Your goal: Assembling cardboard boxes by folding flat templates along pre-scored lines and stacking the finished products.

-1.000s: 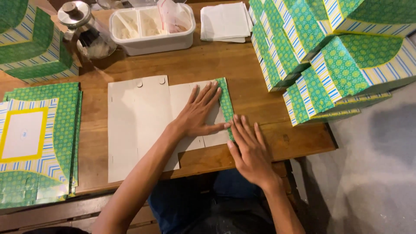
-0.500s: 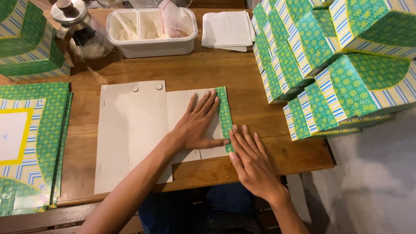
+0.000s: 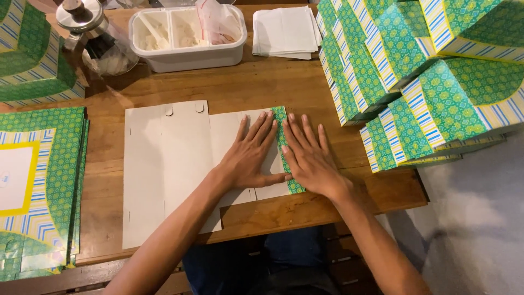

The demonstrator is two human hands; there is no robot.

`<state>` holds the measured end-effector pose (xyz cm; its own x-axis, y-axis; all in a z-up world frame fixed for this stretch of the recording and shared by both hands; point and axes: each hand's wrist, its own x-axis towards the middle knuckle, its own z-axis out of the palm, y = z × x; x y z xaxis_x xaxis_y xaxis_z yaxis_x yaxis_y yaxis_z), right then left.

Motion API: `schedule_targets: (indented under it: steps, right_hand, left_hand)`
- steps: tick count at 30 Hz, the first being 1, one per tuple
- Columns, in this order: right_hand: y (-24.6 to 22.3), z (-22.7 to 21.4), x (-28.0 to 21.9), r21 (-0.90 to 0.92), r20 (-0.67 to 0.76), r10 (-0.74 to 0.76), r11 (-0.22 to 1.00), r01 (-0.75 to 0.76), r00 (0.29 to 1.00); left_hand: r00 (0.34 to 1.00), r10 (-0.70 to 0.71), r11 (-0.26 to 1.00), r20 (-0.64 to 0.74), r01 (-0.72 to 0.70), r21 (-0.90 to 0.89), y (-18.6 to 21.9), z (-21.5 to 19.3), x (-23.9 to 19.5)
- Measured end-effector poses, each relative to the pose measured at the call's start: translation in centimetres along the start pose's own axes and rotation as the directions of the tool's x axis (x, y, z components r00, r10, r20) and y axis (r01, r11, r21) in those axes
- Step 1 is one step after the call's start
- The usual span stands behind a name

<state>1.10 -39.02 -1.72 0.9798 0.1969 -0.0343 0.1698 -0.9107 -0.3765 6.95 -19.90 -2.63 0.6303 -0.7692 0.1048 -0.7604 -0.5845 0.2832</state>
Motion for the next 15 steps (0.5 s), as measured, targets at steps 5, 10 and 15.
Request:
schedule_targets:
  steps: [5,10,15]
  right_hand:
    - [0.4,-0.2,2.4,-0.021,0.013,0.036,0.999,-0.036,0.999]
    - [1.2,0.0,4.6,-0.046,0.005,0.052,0.998,-0.051,0.999]
    - [2.3,0.3,7.3,-0.042,-0.016,0.085,0.995,-0.086,0.996]
  left_hand:
    - [1.0,-0.007,1.0,0.013,0.007,0.019,0.2,0.1,0.1]
    - [1.0,-0.001,1.0,0.016,0.001,0.028,0.1,0.1,0.1]
    - [0.999,-0.014,1.0,0.039,0.014,0.018,0.3,-0.3,0.2]
